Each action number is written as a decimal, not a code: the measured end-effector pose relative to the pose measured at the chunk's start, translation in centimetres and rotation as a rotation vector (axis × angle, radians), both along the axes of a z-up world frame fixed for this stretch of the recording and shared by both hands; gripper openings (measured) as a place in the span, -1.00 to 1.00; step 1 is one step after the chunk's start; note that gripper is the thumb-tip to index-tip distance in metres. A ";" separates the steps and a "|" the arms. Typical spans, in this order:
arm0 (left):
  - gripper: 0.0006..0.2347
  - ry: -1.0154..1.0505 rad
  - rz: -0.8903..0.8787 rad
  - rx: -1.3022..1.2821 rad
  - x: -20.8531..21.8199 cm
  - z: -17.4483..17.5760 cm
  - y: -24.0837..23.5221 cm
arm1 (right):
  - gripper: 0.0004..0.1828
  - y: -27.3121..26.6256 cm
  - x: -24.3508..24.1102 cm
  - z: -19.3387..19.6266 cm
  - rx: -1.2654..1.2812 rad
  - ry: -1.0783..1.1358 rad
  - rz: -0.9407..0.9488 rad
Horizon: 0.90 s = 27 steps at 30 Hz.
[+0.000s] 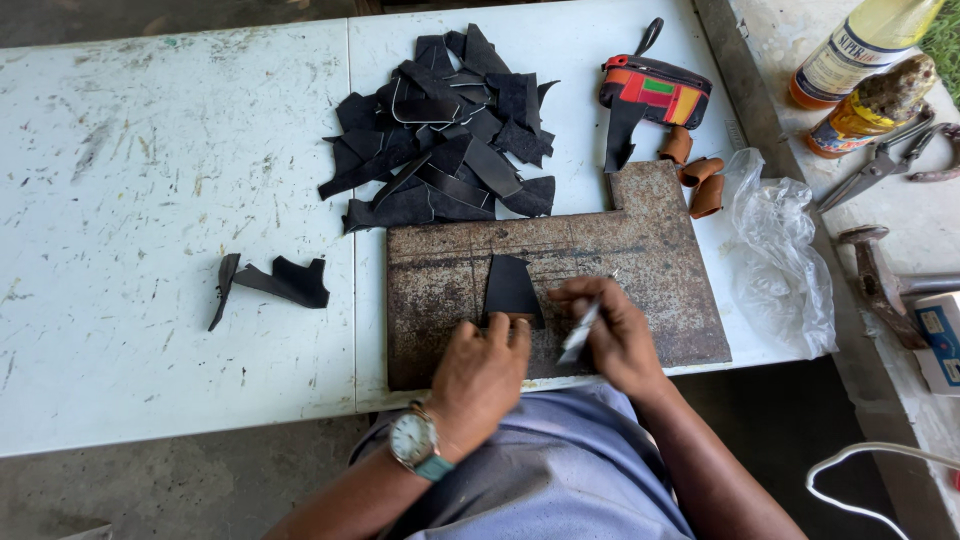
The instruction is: The person repeatedly picks up small black leather pieces, places them on a wooden board, and uses a pen to mark outlines or lines on them. The marked pieces are set aside on the table. The person also briefly handles a small brown leather piece and a phone.
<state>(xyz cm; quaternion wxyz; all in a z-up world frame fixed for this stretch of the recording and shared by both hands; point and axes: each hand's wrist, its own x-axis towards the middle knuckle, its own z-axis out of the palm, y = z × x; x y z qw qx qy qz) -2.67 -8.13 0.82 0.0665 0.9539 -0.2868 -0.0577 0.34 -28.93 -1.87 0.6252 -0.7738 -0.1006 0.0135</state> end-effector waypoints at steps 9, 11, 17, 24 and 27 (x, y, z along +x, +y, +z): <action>-0.45 -0.231 0.049 0.344 -2.3 0.2 -4.1 | -0.72 2.4 3.7 4.7 -0.352 -0.098 0.316; -0.48 -0.121 0.060 0.271 -2.2 0.1 -4.2 | -0.74 4.4 4.2 6.2 -0.395 -0.014 0.383; -0.52 -0.076 0.034 0.242 -2.7 -0.2 -3.9 | -0.76 6.8 4.6 7.5 -0.549 -0.090 0.535; -0.58 -0.199 0.000 0.260 -2.9 -0.5 -3.9 | -0.74 7.3 4.9 6.1 -0.666 -0.460 0.527; -0.62 -0.206 -0.015 0.294 -3.0 -0.9 -3.9 | -0.79 7.4 4.7 6.0 -0.627 -0.259 0.485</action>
